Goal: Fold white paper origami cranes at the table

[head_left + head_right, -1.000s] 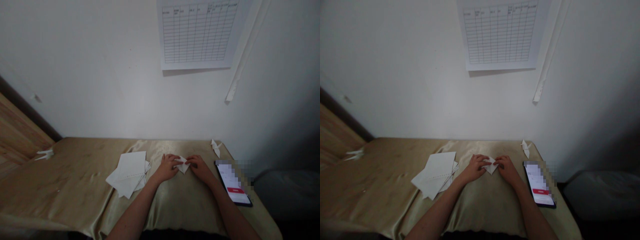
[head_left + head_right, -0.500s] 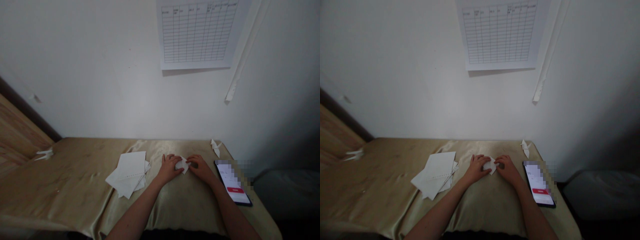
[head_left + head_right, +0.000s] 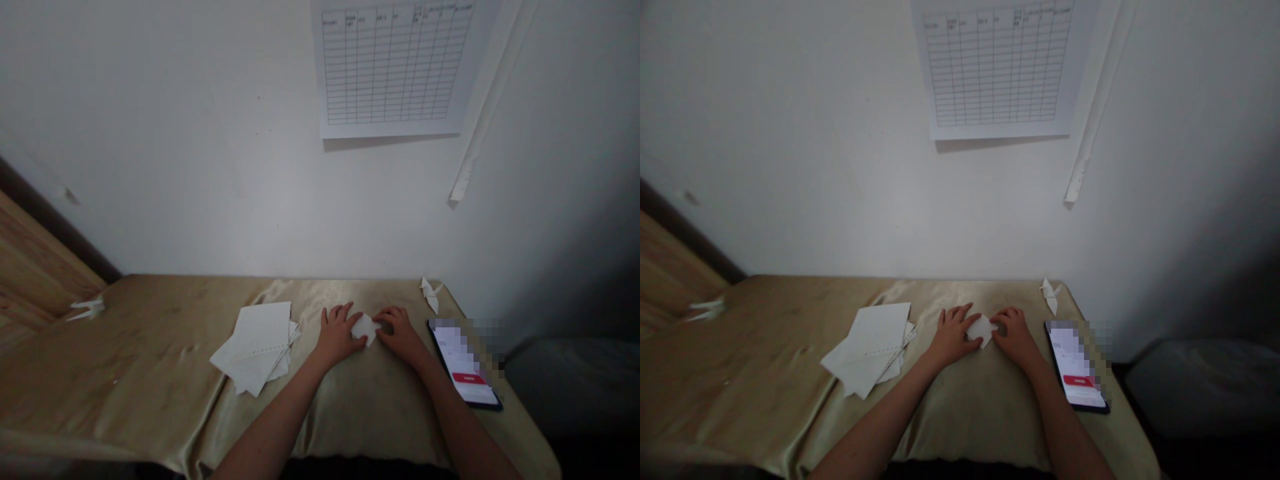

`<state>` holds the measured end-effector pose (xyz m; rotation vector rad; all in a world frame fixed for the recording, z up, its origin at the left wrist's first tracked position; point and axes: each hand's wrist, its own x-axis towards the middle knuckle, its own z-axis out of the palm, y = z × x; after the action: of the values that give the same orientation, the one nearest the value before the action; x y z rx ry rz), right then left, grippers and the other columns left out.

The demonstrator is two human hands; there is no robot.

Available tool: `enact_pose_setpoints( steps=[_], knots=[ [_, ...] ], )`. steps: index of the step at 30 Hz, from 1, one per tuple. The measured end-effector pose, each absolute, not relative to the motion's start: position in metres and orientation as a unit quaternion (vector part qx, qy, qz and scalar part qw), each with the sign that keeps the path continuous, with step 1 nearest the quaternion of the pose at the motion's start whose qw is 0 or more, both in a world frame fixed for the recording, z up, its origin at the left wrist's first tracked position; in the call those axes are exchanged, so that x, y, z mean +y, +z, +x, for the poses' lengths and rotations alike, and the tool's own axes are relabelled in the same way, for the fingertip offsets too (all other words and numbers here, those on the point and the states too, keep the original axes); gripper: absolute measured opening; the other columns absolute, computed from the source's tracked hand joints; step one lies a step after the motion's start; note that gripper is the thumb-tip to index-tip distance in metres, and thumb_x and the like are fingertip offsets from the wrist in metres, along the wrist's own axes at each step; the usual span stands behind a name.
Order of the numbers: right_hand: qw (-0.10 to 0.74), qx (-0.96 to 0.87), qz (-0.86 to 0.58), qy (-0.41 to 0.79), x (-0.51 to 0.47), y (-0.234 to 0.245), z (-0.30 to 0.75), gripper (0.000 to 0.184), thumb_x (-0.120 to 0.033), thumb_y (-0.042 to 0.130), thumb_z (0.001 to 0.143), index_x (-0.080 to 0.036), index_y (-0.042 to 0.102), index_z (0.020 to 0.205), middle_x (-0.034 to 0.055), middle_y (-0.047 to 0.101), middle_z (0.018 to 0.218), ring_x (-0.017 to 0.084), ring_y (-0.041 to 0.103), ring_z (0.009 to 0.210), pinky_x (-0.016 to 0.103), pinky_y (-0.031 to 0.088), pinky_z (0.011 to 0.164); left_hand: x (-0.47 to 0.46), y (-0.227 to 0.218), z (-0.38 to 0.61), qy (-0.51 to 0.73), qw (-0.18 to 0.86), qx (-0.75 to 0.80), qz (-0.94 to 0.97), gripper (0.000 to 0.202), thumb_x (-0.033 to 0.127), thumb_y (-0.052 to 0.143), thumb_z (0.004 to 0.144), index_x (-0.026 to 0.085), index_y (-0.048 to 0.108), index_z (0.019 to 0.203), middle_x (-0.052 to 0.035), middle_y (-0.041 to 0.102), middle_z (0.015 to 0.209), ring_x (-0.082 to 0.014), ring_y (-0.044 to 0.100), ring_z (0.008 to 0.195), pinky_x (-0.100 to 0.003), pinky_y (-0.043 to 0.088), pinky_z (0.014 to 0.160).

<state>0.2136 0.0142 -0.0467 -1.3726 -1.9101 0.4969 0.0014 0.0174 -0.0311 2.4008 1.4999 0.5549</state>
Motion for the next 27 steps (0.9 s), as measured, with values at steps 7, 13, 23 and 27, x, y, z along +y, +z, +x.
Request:
enact_pose_setpoints(
  steps=[7,13,23,27],
  knots=[
    [0.345,-0.752,-0.532,0.176,0.014,-0.047,0.211,0.026,-0.022,0.063,0.08,-0.029,0.074,0.102,0.0076,0.061,0.108,0.027,0.048,0.114,0.047,0.04,0.105,0.019,-0.035,0.0,0.181,0.123,0.526,0.822,0.069,0.049,0.072,0.074,0.036,0.051,0.139,-0.0053,0.029,0.159,-0.0393,0.026,0.142,-0.068,0.003,0.116],
    [0.34,-0.754,-0.539,0.161,0.015,-0.05,0.209,0.026,-0.025,0.059,0.086,-0.031,0.074,0.106,0.0087,0.059,0.109,0.026,0.049,0.112,0.046,0.041,0.104,0.026,-0.03,0.0,0.206,0.127,0.541,0.805,0.044,0.048,0.064,0.084,0.041,0.062,0.127,-0.0021,0.034,0.156,-0.0368,0.03,0.141,-0.067,0.007,0.116],
    [0.307,-0.762,-0.549,0.152,0.011,-0.043,0.208,0.028,-0.023,0.053,0.089,-0.027,0.072,0.109,0.0082,0.058,0.111,0.023,0.048,0.112,0.04,0.04,0.103,0.027,-0.029,0.01,0.23,0.072,0.59,0.771,0.024,0.044,0.068,0.085,0.041,0.071,0.109,0.0028,0.021,0.161,-0.0285,0.033,0.141,-0.058,0.016,0.118],
    [0.309,-0.761,-0.551,0.148,0.011,-0.045,0.208,0.027,-0.023,0.053,0.09,-0.026,0.072,0.109,0.0081,0.057,0.111,0.023,0.048,0.113,0.038,0.039,0.104,0.026,-0.028,0.01,0.223,0.066,0.592,0.771,0.026,0.047,0.069,0.083,0.041,0.071,0.108,0.0016,0.02,0.161,-0.0295,0.036,0.139,-0.058,0.017,0.117]
  ],
)
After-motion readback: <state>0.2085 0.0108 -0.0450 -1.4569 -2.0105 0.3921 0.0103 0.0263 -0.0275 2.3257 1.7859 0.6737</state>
